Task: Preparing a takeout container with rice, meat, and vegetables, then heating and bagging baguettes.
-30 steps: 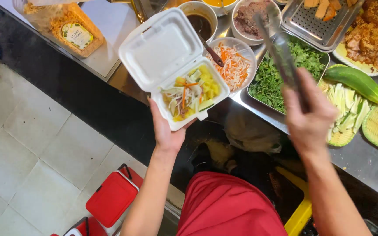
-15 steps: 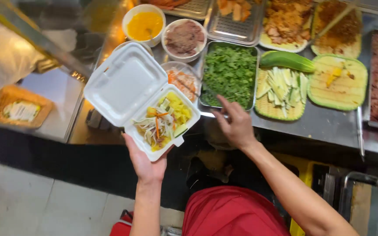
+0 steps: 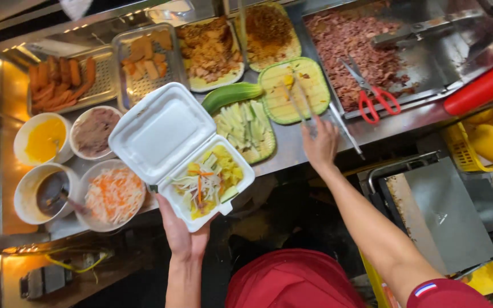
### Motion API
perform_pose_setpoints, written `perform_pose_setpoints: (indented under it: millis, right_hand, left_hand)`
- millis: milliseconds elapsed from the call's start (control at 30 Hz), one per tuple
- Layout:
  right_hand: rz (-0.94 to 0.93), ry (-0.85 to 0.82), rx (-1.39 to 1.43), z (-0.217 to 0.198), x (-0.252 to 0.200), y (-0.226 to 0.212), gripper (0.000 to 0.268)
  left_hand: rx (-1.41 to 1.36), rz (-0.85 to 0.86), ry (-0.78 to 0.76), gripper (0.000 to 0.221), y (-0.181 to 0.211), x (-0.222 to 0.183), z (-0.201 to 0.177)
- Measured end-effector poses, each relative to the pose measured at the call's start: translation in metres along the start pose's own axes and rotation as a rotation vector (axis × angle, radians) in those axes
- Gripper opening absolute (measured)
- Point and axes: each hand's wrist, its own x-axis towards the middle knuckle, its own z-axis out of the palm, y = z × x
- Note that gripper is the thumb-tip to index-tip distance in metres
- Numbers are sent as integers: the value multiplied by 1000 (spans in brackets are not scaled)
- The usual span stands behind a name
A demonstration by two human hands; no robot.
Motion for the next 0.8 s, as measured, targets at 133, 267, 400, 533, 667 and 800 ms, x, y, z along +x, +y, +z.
perform_pose_setpoints:
  millis: [133, 267, 400, 533, 667, 800]
  right_hand:
    - [27, -97, -13, 12, 9, 13, 53]
    - [56, -42, 261, -23, 28, 39, 68]
    - [824, 394, 967, -117, 74, 155, 74]
    - [1588, 422, 1799, -164, 116, 369, 96]
    - [1575, 259, 2155, -187, 149, 381, 79]
    - [1037, 324, 2204, -185, 119, 378, 67]
  left_hand:
    - [-17, -125, -60, 77, -60, 32, 65]
    - [33, -166, -70, 75, -105, 54, 117]
    - [57, -200, -42, 76, -137, 68, 155]
    - [-8, -184, -78, 80, -186, 97, 152]
    - [-89, -278, -134, 84, -213, 119, 145]
    - [-66, -218, -222, 83, -228, 131, 148]
